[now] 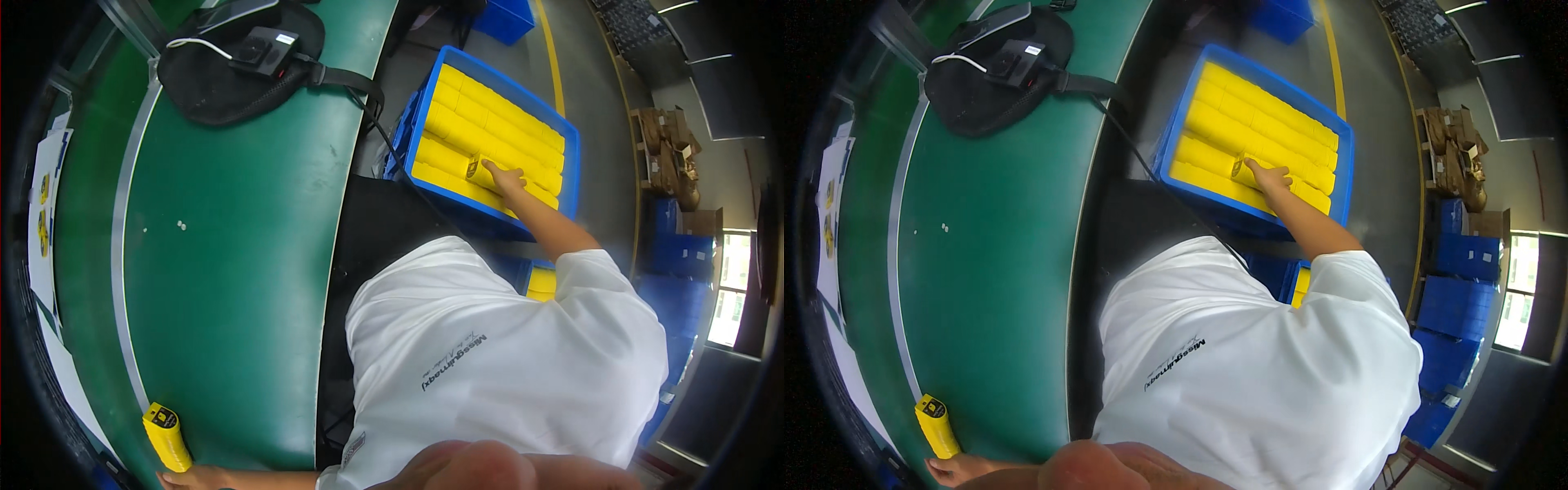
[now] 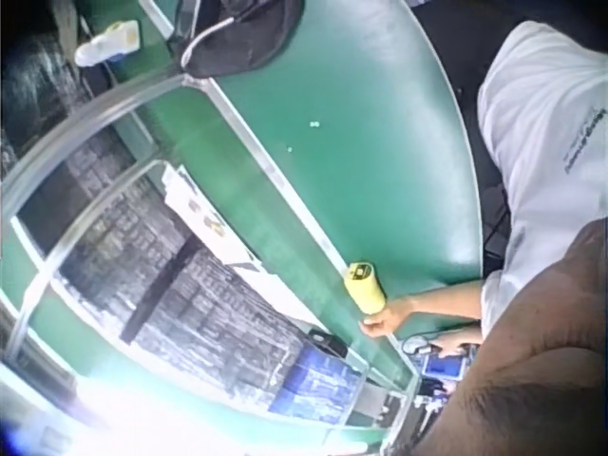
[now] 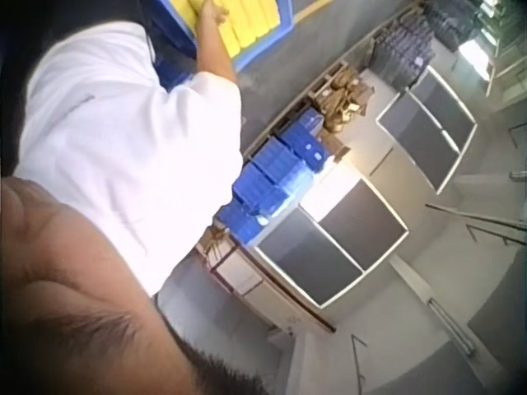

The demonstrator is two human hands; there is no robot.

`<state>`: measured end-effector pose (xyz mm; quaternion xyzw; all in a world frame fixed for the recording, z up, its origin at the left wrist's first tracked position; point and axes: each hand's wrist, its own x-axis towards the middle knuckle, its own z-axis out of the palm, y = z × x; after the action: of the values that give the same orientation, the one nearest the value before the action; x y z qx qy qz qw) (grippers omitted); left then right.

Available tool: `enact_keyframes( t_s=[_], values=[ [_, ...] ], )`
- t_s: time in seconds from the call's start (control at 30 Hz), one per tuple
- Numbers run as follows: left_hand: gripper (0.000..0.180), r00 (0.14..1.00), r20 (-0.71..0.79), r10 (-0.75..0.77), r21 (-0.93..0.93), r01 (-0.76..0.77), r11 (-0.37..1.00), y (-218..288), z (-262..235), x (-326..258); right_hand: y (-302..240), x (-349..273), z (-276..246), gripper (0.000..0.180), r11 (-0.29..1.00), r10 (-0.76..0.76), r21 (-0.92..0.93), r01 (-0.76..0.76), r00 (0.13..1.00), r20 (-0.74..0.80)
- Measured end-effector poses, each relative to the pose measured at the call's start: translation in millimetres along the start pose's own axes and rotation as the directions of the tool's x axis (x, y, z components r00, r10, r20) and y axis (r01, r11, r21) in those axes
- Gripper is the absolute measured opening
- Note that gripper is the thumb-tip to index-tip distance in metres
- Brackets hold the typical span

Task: The person attaches yellow components onto toy devices along an assembly line, then takes additional yellow components from a crate and arranges them into rows on the table by hand.

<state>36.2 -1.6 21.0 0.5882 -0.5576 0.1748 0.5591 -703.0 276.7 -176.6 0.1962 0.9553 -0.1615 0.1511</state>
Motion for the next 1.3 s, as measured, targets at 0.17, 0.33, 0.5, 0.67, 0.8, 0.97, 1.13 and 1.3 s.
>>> enact_keyframes(
  t_s=[0.17, 0.33, 0.5, 0.67, 0.8, 0.97, 1.13, 1.3],
  values=[
    [0.024, 0.999, 0.041, -0.011, 0.093, 0.007, 0.996, -16, 5, -6, -12, 16, 30, 0.128, 0.99, 0.131, -0.051, -0.134, 0.99, -0.051],
    [0.023, 0.998, 0.064, -0.01, 0.008, 0.009, 1.0, -15, 9, -10, -34, 2, 15, 0.125, 0.969, 0.14, -0.204, -0.139, 0.99, -0.006],
    [0.023, 0.994, 0.109, -0.002, 0.02, 0.0, 1.0, -13, 8, -11, -33, 12, 22, 0.119, 0.973, 0.15, -0.176, -0.149, 0.989, -0.01],
    [0.023, 0.983, 0.183, -0.014, -0.02, 0.018, 1.0, -7, 18, -14, -6, 93, 58, 0.117, 0.99, 0.099, -0.133, -0.055, 0.932, 0.348],
    [0.022, 0.98, 0.198, 0.024, 0.003, -0.025, 1.0, -10, 17, -19, -24, 53, 47, 0.128, 0.987, 0.111, -0.144, -0.078, 0.965, 0.238],
    [0.021, 0.984, 0.18, 0.006, 0.018, -0.009, 1.0, -7, 9, -14, -18, 59, 54, 0.136, 0.981, 0.193, -0.034, -0.191, 0.979, 0.069],
    [0.021, 0.983, 0.182, 0.0, 0.006, -0.001, 1.0, -6, 12, -18, -33, 26, 46, 0.124, 0.974, 0.172, -0.152, -0.169, 0.985, 0.009],
    [0.023, 0.991, 0.133, -0.003, -0.01, 0.004, 1.0, 19, 20, -14, -13, 36, 10, 0.104, 0.953, 0.11, 0.228, -0.199, 0.93, 0.35]
  ],
)
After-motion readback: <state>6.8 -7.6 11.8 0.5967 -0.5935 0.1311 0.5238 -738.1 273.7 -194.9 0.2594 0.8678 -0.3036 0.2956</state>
